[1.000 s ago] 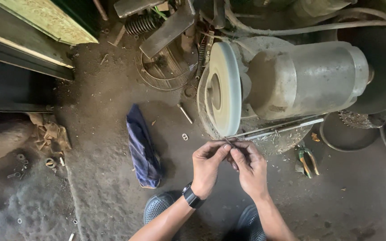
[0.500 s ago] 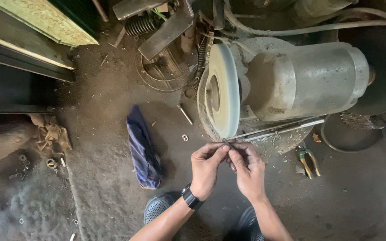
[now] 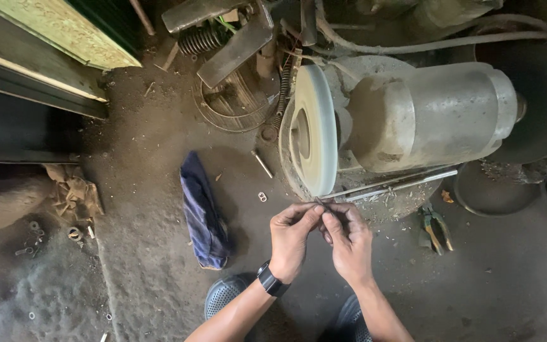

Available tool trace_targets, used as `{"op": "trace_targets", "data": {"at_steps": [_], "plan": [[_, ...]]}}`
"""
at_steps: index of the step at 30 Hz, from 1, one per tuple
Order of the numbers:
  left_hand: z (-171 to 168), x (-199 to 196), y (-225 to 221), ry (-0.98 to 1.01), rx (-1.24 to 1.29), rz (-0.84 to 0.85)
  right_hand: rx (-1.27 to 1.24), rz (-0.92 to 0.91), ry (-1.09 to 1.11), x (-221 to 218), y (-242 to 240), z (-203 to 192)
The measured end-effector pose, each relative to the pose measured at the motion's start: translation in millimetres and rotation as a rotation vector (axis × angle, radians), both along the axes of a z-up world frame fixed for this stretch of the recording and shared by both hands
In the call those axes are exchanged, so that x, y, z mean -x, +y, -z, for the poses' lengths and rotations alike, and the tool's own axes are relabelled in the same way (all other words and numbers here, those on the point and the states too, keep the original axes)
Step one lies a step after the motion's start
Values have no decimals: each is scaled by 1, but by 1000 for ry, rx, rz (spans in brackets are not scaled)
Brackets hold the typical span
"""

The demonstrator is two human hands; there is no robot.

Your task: Grinding a small metal part using a bench grinder in a workshop after working on a lathe.

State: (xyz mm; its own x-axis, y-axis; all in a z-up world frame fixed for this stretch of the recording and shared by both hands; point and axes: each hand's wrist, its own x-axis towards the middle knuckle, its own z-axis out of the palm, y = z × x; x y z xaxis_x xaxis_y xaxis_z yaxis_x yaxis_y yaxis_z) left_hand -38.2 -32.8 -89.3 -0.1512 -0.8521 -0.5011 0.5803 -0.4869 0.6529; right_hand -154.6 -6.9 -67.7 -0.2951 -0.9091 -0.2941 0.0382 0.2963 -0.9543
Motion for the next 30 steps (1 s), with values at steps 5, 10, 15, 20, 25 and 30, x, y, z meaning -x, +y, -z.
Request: {"op": "trace_targets", "data": {"at_steps": [5, 10, 15, 20, 25, 30], "plan": [[4, 1, 1, 0, -9, -9, 10, 6, -5, -1, 1, 2], [-2, 0, -2, 19, -18, 0, 11, 5, 7, -1, 1, 4], [-6, 0, -3, 2, -18, 10, 54, -16, -22, -2, 3, 5], [-4, 0, -2, -25, -17, 10, 35, 2, 4, -4, 1, 2], [-4, 1, -2, -15, -18, 7, 52, 0, 21, -5, 0, -1], [2, 1, 0, -17, -12, 4, 78, -6, -3, -5, 1, 1]]}}
